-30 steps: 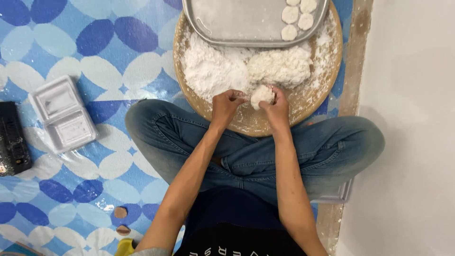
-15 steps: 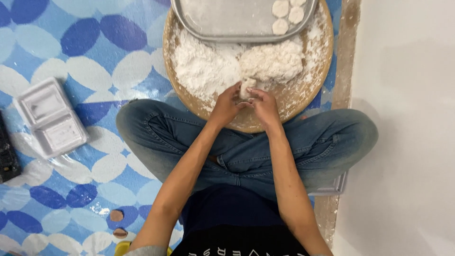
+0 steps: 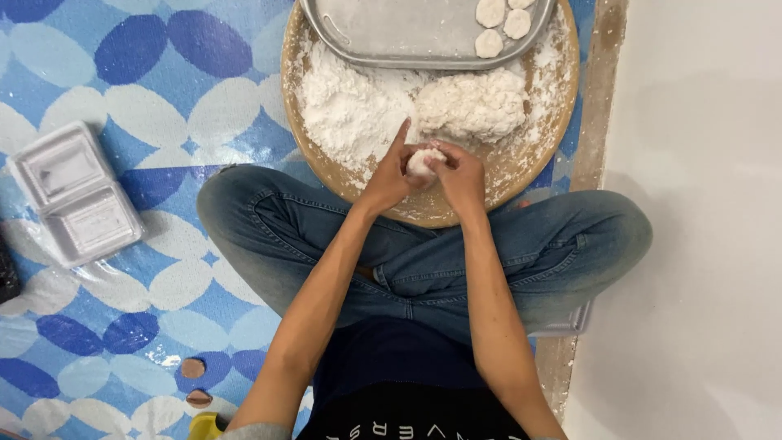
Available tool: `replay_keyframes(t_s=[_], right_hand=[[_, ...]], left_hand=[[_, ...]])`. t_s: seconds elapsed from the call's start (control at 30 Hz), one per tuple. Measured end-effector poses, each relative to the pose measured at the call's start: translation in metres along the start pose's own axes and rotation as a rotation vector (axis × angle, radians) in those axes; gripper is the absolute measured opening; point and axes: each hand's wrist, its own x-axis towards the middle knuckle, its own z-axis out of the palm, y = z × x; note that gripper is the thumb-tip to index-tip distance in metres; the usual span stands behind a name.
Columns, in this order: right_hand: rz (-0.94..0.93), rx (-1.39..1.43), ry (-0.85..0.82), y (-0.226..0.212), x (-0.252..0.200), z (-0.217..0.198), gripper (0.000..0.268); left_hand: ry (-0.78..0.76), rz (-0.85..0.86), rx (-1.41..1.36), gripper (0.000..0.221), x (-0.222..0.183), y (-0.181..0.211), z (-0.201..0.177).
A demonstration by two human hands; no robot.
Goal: A person sitting on the floor pinches pieces of dough from a bowl of flour, rolls them into small balls between their hands, and arranges them on a metal tray.
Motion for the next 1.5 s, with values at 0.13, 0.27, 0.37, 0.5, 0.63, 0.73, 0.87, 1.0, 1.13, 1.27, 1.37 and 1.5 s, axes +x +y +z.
replay_keyframes(t_s=[0.13,0.27,0.37,0.5,0.63,0.73,0.87,1.0,1.13,1.27,1.37,1.5], right_hand=[[0.037,0.121,0.093,0.031,0.009,0.005,0.031],[0.094,0.265,0.07,0.019,0.008,0.005,0.03],[0.125,0.048,0.062,0.014,0.008,-0.004,0.043],[0.118,0.031,-0.059,-0.01,-0.005,-0.019,0.071],[-0.155,0.415,-0.234,-0.002,-0.001,-0.016,0.066],[-0.16,0.494,-0.284,0.004,0.004,-0.014,0.057],[-0.164,0.413,-0.274,-0.003,-0.004,-0.017,0.061],[-0.097,0.354,-0.214,0.016,0.004,-0.013,0.051],[-0.121,0.309,-0.142,0.018,0.007,-0.014,0.039],[-0.04,0.372,-0.066,0.011,-0.001,-0.02,0.032],[0.017,0.548,-0.004,0.01,0.0,-0.02,0.028],[0.094,0.813,0.043,0.01,0.003,-0.021,0.026]], left_hand=[[0.019,0.102,0.283,0.122,-0.001,-0.002,0.006],[0.066,0.128,0.498,0.092,-0.001,0.003,0.001],[0.075,0.037,0.401,0.092,-0.003,0.011,0.002],[0.108,0.006,0.174,0.093,-0.004,0.0,-0.003],[0.112,0.024,0.124,0.086,0.001,-0.015,-0.009],[0.088,0.09,0.137,0.077,0.006,-0.014,-0.016],[0.015,0.073,0.07,0.084,0.002,-0.008,-0.02],[-0.03,0.016,0.009,0.068,0.001,-0.015,-0.021],[-0.019,0.008,0.037,0.053,-0.001,-0.008,-0.021],[0.017,-0.046,-0.057,0.042,0.001,-0.012,-0.021],[0.051,-0.043,-0.14,0.041,0.001,-0.014,-0.025],[0.089,-0.009,-0.245,0.041,0.001,-0.01,-0.027]])
